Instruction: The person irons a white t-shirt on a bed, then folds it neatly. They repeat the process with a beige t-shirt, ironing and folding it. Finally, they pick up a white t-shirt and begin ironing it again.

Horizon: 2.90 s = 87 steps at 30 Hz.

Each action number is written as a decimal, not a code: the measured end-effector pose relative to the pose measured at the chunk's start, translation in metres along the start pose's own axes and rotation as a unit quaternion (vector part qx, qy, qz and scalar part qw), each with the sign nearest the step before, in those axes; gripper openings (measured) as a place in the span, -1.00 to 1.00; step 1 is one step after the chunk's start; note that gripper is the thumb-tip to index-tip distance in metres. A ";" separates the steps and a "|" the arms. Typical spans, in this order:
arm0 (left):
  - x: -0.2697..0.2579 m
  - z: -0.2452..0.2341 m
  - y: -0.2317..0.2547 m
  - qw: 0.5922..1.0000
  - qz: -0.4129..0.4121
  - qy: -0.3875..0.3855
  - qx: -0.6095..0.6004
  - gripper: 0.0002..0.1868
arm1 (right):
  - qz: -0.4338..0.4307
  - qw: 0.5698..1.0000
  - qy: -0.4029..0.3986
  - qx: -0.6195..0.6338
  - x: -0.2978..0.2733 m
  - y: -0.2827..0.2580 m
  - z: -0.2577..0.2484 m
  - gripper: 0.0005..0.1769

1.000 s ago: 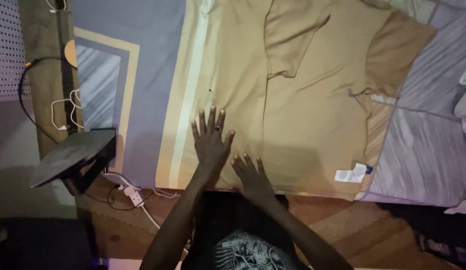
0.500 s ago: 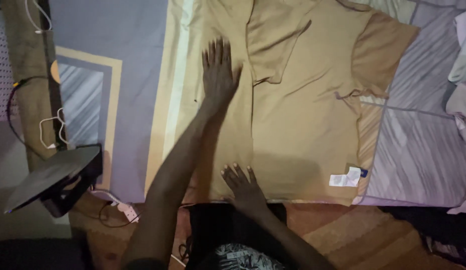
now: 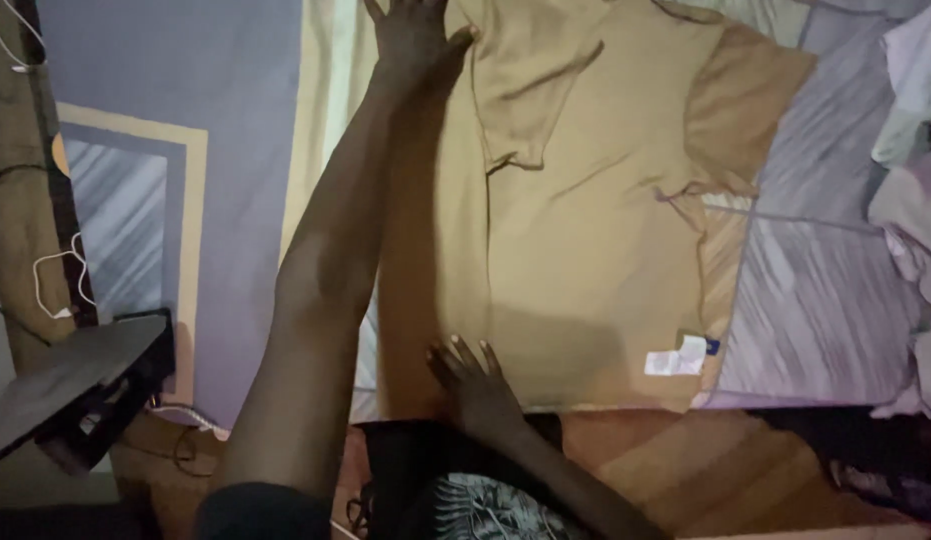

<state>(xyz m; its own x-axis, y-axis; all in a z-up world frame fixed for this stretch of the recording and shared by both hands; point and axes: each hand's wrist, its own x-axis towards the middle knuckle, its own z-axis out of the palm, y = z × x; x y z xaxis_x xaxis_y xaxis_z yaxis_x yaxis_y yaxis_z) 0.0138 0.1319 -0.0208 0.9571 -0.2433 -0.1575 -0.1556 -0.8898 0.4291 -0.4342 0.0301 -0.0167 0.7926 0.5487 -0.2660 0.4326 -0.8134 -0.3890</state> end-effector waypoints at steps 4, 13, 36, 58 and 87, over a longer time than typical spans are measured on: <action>-0.054 0.043 0.030 0.995 0.025 0.079 0.051 -0.29 | 0.022 0.997 0.036 -0.067 0.006 0.037 -0.046 -0.21; -0.321 0.217 0.167 0.986 0.114 0.076 -0.098 -0.78 | 0.269 0.912 0.308 0.044 -0.066 0.416 -0.026 -0.81; -0.376 0.282 0.339 0.941 0.165 -0.141 -0.259 -0.77 | 0.291 0.894 0.219 0.260 0.051 0.585 -0.223 -0.55; -0.420 0.089 0.123 0.939 -0.200 -0.160 -0.228 -0.52 | 0.173 0.859 0.217 0.430 0.298 0.240 -0.232 -0.61; 0.145 0.134 0.126 0.960 0.157 0.160 -0.170 -0.61 | 0.276 0.841 0.460 0.076 0.143 0.369 -0.094 -0.78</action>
<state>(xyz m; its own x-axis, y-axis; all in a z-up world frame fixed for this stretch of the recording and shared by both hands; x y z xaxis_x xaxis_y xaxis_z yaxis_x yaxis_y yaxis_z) 0.1001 -0.0671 -0.1089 0.9106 -0.2995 0.2846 -0.4118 -0.6012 0.6848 -0.1212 -0.2096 -0.1157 0.8815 -0.3422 0.3252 -0.1142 -0.8230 -0.5565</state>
